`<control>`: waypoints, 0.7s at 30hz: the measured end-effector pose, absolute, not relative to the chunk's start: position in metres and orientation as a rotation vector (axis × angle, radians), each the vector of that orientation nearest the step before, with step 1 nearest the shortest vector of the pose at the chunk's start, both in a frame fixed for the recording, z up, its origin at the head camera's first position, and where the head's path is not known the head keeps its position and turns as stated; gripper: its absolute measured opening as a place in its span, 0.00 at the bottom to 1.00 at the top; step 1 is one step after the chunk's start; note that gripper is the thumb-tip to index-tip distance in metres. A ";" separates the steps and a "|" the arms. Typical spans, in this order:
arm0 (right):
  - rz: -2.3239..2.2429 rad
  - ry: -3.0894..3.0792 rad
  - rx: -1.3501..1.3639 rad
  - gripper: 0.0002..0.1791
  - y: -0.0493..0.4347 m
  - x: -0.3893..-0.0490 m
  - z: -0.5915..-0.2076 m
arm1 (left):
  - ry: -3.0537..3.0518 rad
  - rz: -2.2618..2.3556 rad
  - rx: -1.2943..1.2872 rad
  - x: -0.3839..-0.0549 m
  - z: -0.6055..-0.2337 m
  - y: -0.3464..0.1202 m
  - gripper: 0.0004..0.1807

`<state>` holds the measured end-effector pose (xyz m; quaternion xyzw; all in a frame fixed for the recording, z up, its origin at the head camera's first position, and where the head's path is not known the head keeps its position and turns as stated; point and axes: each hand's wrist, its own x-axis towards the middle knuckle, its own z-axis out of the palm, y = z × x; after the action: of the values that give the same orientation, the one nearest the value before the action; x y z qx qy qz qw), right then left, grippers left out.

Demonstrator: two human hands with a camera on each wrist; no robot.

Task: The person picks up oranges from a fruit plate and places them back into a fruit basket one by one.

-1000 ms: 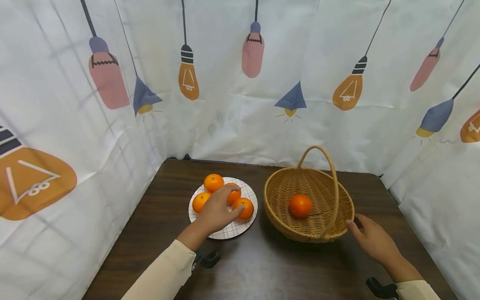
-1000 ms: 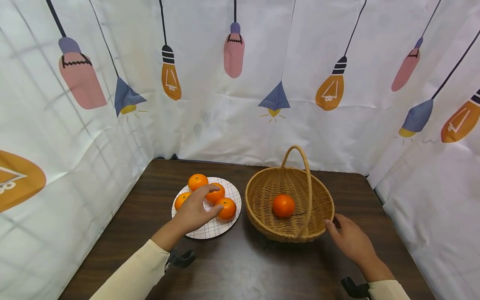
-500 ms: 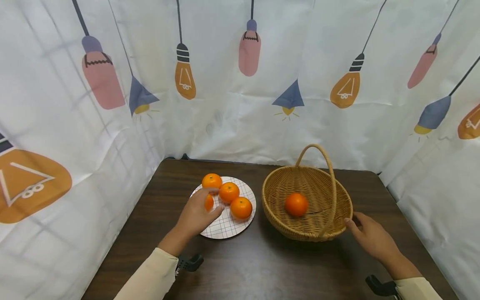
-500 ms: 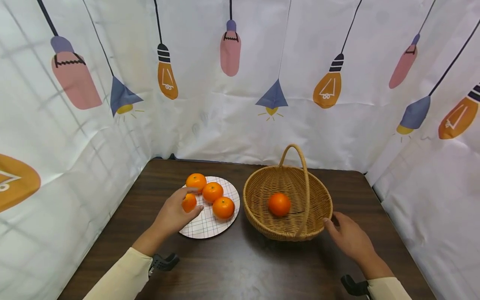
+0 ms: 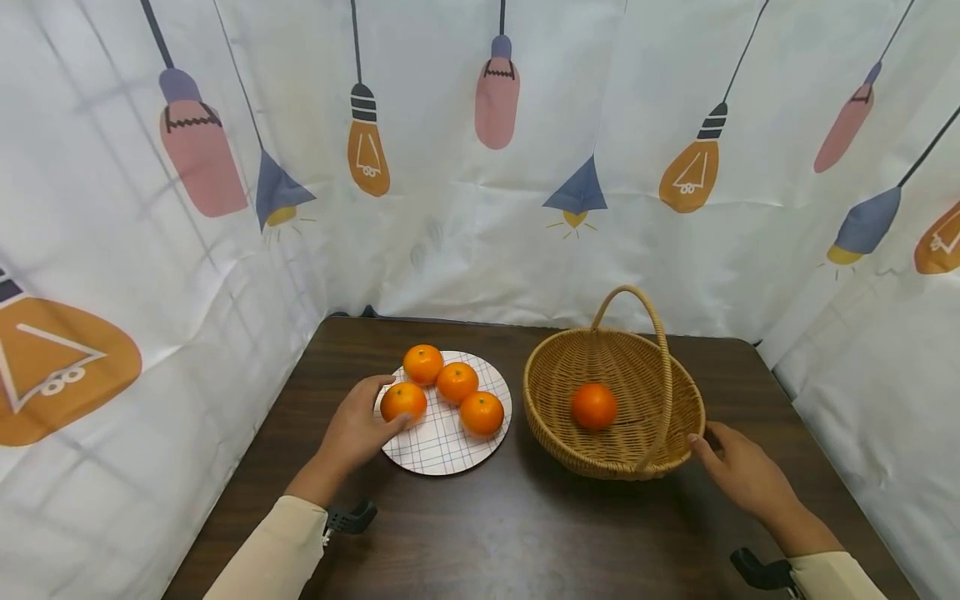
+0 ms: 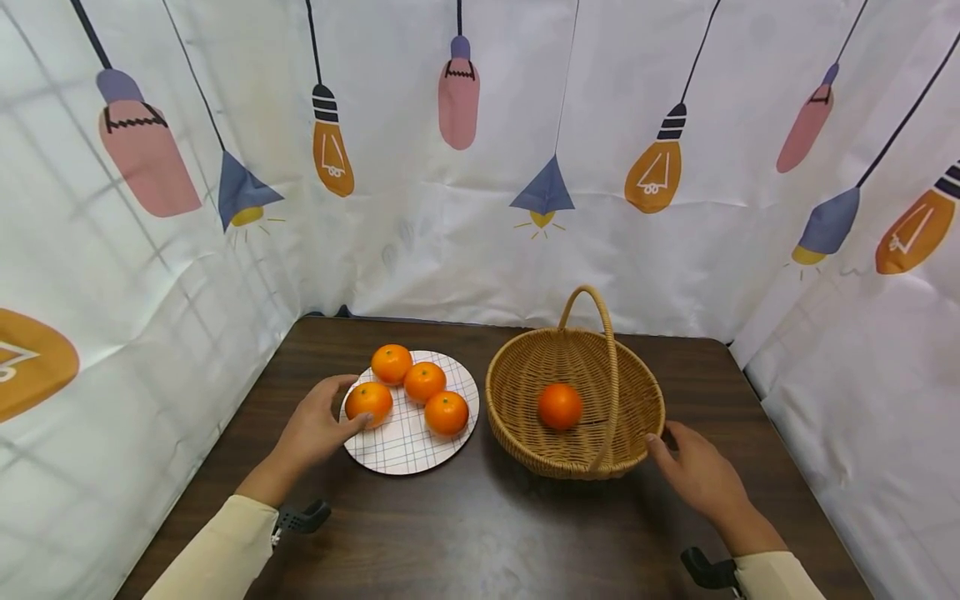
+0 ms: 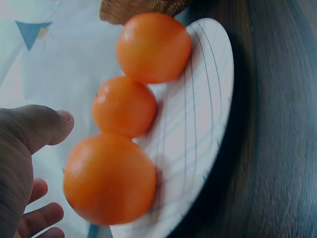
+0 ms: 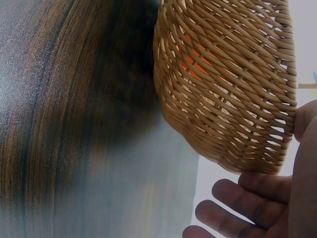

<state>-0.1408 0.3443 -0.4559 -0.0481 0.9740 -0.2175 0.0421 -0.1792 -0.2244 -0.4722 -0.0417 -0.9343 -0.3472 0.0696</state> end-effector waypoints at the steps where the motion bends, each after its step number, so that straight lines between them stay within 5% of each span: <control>1: -0.664 2.980 -0.144 0.42 0.344 -0.141 -0.456 | -2.821 -1.041 -0.122 -0.180 -0.474 -0.226 0.40; 21: -0.661 2.946 -0.111 0.45 0.343 -0.141 -0.454 | -2.893 -1.055 -0.121 -0.194 -0.500 -0.236 0.45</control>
<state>-0.1409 0.3433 -0.4540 -0.0365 0.9733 -0.2184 0.0602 -0.1940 -0.2361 -0.4995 -0.0393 -0.9383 -0.3421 0.0301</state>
